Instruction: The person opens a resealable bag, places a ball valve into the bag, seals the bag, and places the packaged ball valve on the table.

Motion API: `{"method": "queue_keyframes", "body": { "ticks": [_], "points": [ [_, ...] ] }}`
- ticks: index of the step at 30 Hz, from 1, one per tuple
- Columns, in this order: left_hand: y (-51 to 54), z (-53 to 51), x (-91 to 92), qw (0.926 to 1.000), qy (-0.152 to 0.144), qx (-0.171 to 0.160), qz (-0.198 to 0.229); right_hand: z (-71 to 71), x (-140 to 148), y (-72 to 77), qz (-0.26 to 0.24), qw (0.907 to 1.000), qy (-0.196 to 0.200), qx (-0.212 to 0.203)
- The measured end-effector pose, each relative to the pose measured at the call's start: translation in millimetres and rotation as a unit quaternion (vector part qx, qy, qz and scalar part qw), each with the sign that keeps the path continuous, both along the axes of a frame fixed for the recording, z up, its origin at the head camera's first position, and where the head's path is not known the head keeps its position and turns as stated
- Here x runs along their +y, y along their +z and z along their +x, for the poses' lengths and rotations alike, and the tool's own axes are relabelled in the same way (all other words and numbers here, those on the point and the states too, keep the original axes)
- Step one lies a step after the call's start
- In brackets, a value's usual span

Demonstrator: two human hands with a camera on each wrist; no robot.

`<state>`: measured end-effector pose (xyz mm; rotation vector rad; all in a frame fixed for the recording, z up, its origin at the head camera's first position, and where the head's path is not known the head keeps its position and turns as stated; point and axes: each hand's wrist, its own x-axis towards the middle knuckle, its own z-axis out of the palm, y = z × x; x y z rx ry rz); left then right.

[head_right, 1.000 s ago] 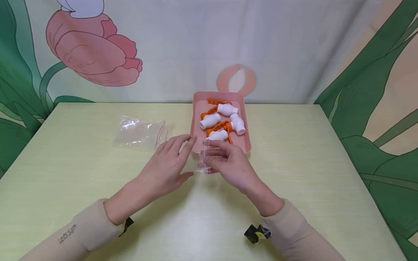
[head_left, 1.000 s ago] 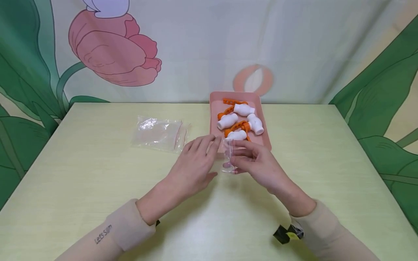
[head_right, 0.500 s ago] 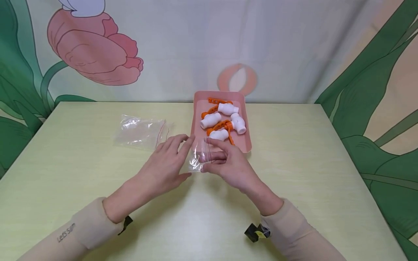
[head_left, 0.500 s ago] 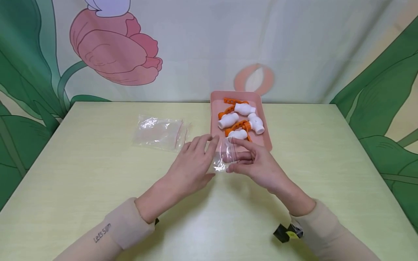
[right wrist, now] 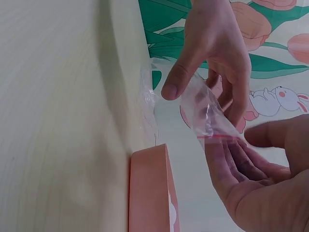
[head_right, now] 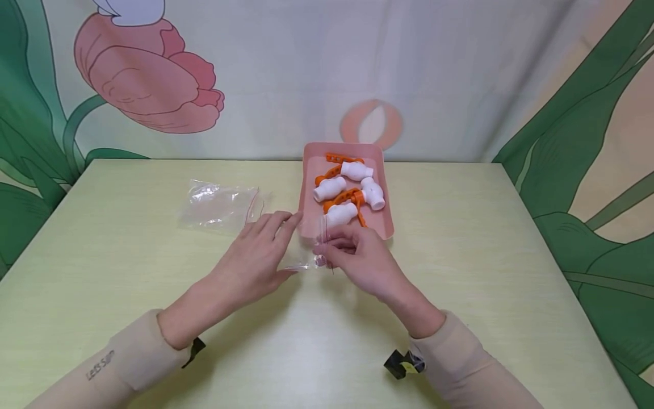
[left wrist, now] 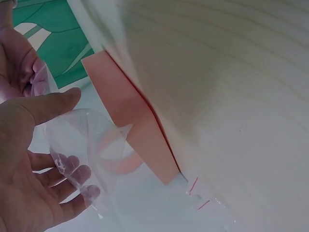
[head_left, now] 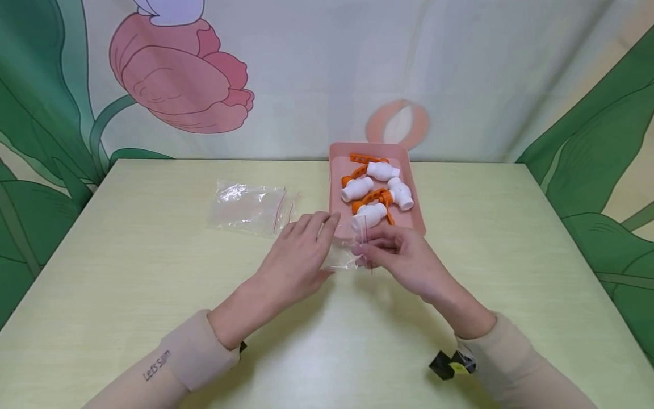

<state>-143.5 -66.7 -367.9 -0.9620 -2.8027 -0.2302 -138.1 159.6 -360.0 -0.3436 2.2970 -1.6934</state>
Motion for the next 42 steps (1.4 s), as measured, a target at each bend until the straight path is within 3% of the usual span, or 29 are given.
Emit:
{"method": "queue_keyframes", "body": {
  "ticks": [3,6,10,17,22,25,34,42],
  "points": [
    [-0.4,-1.9,-1.8,0.9995,0.006,-0.021,0.021,-1.0,2.7,0.3,-0.012,0.9998,-0.004,0.017],
    [-0.9,-3.7,-3.4,0.9984,0.007,-0.035,0.044,-1.2,5.9,2.2,0.012,0.9972,-0.010,0.073],
    [-1.7,-4.9,-3.6,0.9973,-0.002,-0.028,0.068,1.0,6.9,7.6,0.070,0.9851,-0.020,0.156],
    [-3.5,-4.4,-0.1,0.9918,-0.027,-0.039,0.119,2.9,3.1,13.0,0.077,0.9740,0.026,0.212],
    [-5.2,-3.4,2.6,0.9852,-0.045,-0.064,0.153,4.9,0.7,16.9,0.104,0.9582,0.034,0.264],
    [-6.2,-2.0,4.8,0.9812,-0.056,-0.059,0.175,7.5,-2.5,22.3,0.128,0.9500,0.033,0.283],
    [-6.1,-0.7,14.9,0.9617,-0.103,0.014,0.254,11.4,-10.9,31.2,0.177,0.9358,0.017,0.305],
    [-7.7,-1.6,20.0,0.9567,-0.103,0.014,0.272,15.7,-14.0,34.2,0.167,0.9334,0.005,0.318]
  ]
}}
